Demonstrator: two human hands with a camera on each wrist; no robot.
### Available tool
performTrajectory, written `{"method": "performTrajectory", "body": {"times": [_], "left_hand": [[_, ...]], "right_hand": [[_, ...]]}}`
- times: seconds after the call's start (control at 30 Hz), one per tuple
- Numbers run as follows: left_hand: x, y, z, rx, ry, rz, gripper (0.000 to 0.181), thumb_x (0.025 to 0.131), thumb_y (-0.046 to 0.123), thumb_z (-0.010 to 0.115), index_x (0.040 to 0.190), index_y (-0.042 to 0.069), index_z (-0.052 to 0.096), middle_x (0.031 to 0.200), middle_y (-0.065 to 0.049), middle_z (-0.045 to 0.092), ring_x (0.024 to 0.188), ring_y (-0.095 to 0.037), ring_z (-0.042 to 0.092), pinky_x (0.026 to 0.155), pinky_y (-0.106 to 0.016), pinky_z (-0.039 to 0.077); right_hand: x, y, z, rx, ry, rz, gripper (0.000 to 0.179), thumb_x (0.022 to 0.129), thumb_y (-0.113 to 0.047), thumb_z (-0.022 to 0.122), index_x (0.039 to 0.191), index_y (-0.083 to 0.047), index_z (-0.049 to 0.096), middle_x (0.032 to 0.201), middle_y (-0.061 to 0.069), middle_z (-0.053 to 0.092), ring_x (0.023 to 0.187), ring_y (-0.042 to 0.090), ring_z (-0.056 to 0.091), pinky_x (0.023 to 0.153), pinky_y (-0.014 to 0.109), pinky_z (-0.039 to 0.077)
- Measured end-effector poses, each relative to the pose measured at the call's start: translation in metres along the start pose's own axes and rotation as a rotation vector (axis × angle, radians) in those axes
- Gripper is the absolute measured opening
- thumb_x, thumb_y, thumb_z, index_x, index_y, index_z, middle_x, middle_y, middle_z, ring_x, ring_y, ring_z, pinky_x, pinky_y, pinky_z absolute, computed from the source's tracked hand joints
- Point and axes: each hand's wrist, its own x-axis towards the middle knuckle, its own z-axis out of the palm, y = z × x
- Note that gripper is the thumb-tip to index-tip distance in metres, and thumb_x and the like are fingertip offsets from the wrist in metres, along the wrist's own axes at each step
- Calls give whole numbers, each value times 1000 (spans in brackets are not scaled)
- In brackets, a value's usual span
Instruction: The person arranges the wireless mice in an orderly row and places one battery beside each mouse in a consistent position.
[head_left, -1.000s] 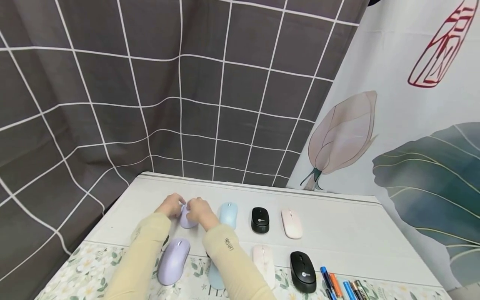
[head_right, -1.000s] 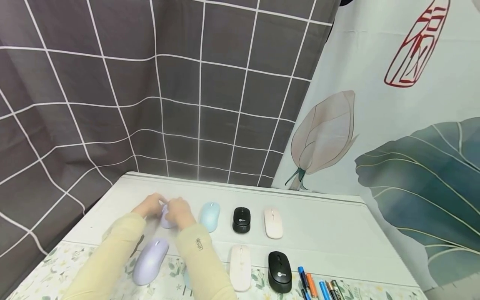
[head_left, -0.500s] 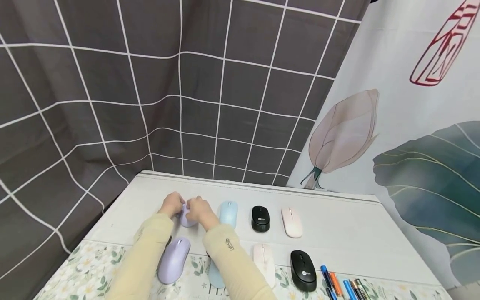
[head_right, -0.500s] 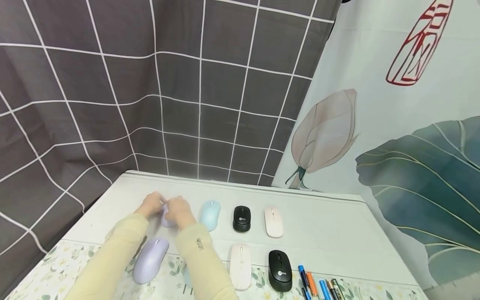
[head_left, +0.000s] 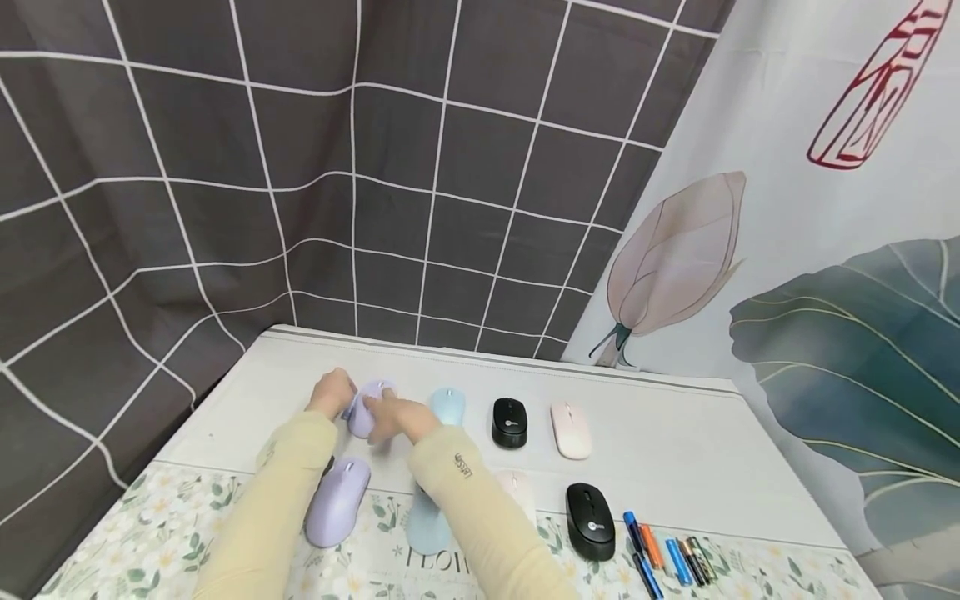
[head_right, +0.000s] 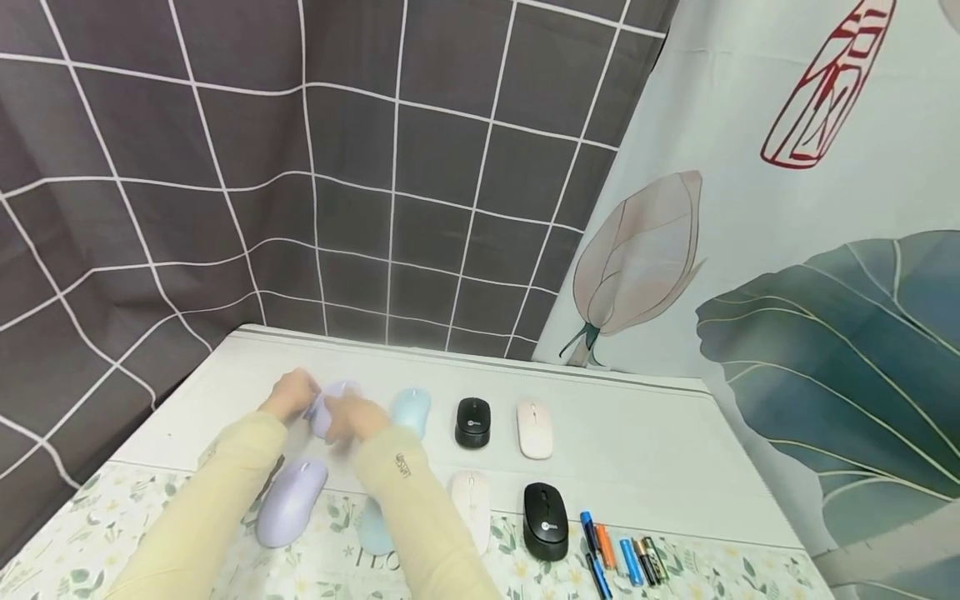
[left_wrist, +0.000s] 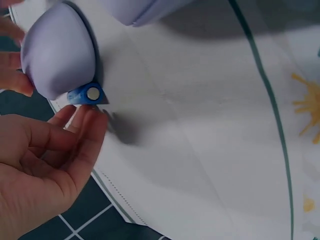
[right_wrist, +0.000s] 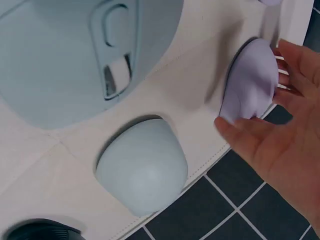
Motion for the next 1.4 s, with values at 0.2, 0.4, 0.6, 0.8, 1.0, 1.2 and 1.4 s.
{"method": "performTrajectory", "body": {"times": [0.2,0.4,0.6,0.8,1.0,1.2,1.4], "left_hand": [[2,3,-7,65,-18,-13,24,87,1,45,94,-14,62,93,-28,66,77,-32,63,76,-44,56],[-1,3,-13,141,-7,45,20,85,-4,48,93,-13,62,95,-29,66,83,-36,66,78,-45,56],[-10,6,-23,178,100,148,26,82,-5,50,104,-13,61,107,-31,63,101,-46,60,88,-51,52],[-33,13,-13,65,149,235,26,86,1,52,107,-11,61,97,-27,67,82,-35,66,74,-43,57],[-61,27,-3,22,215,342,24,86,5,56,105,-6,65,72,-12,67,53,-16,57,50,-25,50],[-95,48,1,-41,282,427,19,85,7,61,100,1,69,73,-5,66,56,-8,52,53,-21,46],[-122,60,7,-69,242,467,14,83,8,64,96,7,71,70,3,62,60,-4,50,55,-17,44]], "right_hand": [[-9,4,-16,15,-57,-55,75,89,-28,61,151,-27,18,159,6,13,147,21,14,118,45,23],[-30,17,-38,-33,-36,-161,64,93,-29,56,150,-23,26,155,-1,29,144,17,24,119,33,21],[-56,34,-43,-133,72,-271,56,95,-27,54,147,-21,33,149,0,39,137,18,39,114,31,32],[-87,54,-38,-163,219,-356,45,95,-27,54,139,-15,47,138,3,53,126,19,52,106,31,42],[-121,72,-29,-119,338,-453,36,96,-26,54,129,-11,56,130,3,60,121,18,56,101,30,47],[-154,94,-25,-54,513,-534,32,96,-21,54,124,-8,59,124,6,64,117,21,59,99,35,48],[-199,118,-26,-109,747,-573,27,90,-14,61,116,-6,62,111,4,68,104,19,64,88,34,54]]}}
